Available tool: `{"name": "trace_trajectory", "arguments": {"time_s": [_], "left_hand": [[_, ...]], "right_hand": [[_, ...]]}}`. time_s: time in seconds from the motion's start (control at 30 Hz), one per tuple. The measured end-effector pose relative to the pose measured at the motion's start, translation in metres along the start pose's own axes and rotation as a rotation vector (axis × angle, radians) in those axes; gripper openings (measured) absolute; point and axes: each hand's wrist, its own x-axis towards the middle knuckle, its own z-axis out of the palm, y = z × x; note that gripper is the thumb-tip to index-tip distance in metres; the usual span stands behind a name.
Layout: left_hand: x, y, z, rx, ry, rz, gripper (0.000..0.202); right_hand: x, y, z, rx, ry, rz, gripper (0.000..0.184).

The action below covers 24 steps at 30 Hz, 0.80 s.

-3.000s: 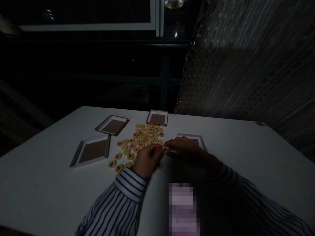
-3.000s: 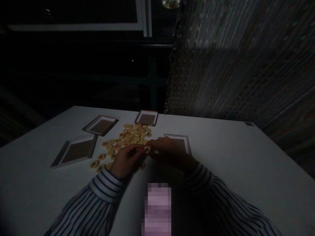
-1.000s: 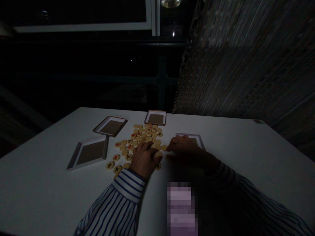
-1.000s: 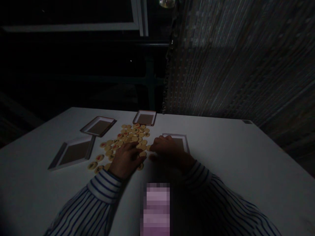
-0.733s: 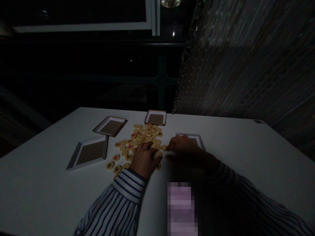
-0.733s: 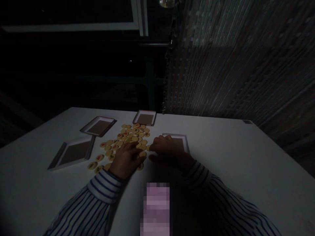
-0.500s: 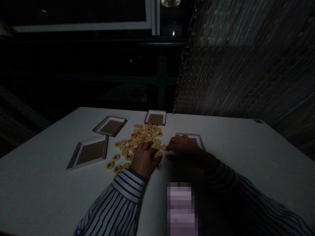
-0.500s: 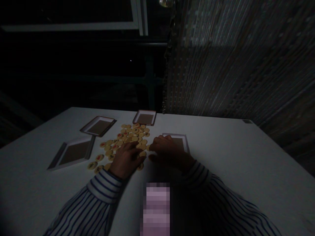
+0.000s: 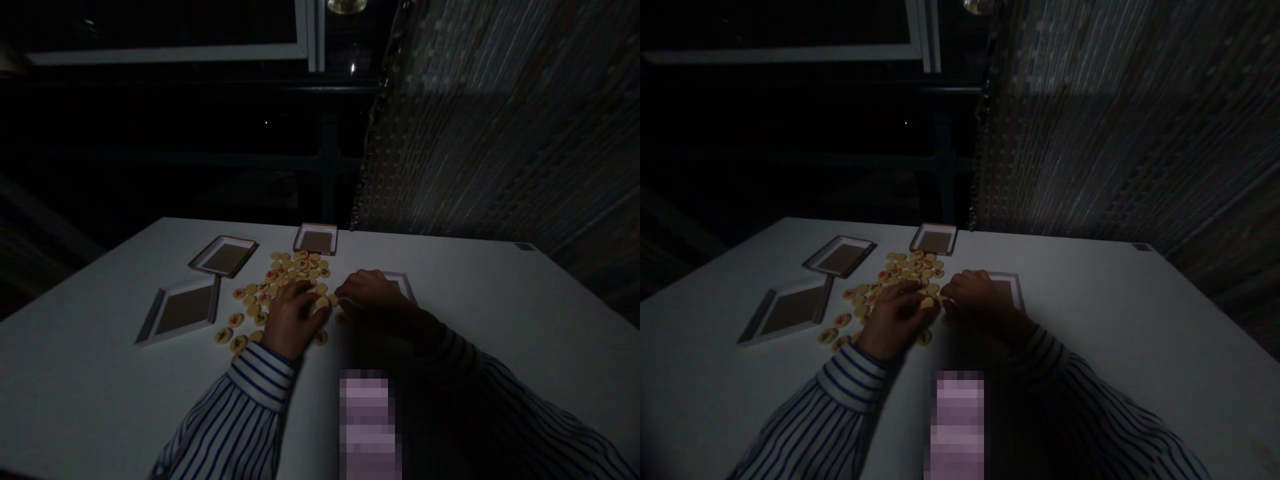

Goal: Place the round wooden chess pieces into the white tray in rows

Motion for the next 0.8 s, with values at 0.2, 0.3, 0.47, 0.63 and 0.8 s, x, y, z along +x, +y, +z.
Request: {"name": "trace_trajectory", "arguments": {"time_s": [0.2, 0.3, 0.47, 0.63, 0.8], "left_hand": [[0.002, 0.002, -0.002, -0.175, 0.059, -0.046, 0.024], [0.002, 0.004, -0.004, -0.260, 0.056, -0.091, 0.023], [0.003, 0.008, -0.007, -0.364, 0.012, -0.135, 0.024], [0.002, 0.009, -0.008, -0.414, -0.020, -0.152, 0.024], [0.002, 0.009, -0.008, -0.429, -0.040, -0.161, 0.024]], "right_hand": [[-0.001, -0.005, -0.003, 0.049, 0.107, -0.043, 0.025], [-0.002, -0.006, -0.004, 0.071, 0.113, -0.074, 0.029], [-0.001, -0.003, 0.001, 0.122, 0.112, -0.122, 0.031], [0.002, 0.003, 0.008, 0.137, 0.085, -0.153, 0.031], [0.002, 0.001, 0.005, 0.143, 0.112, -0.134, 0.024]]}}
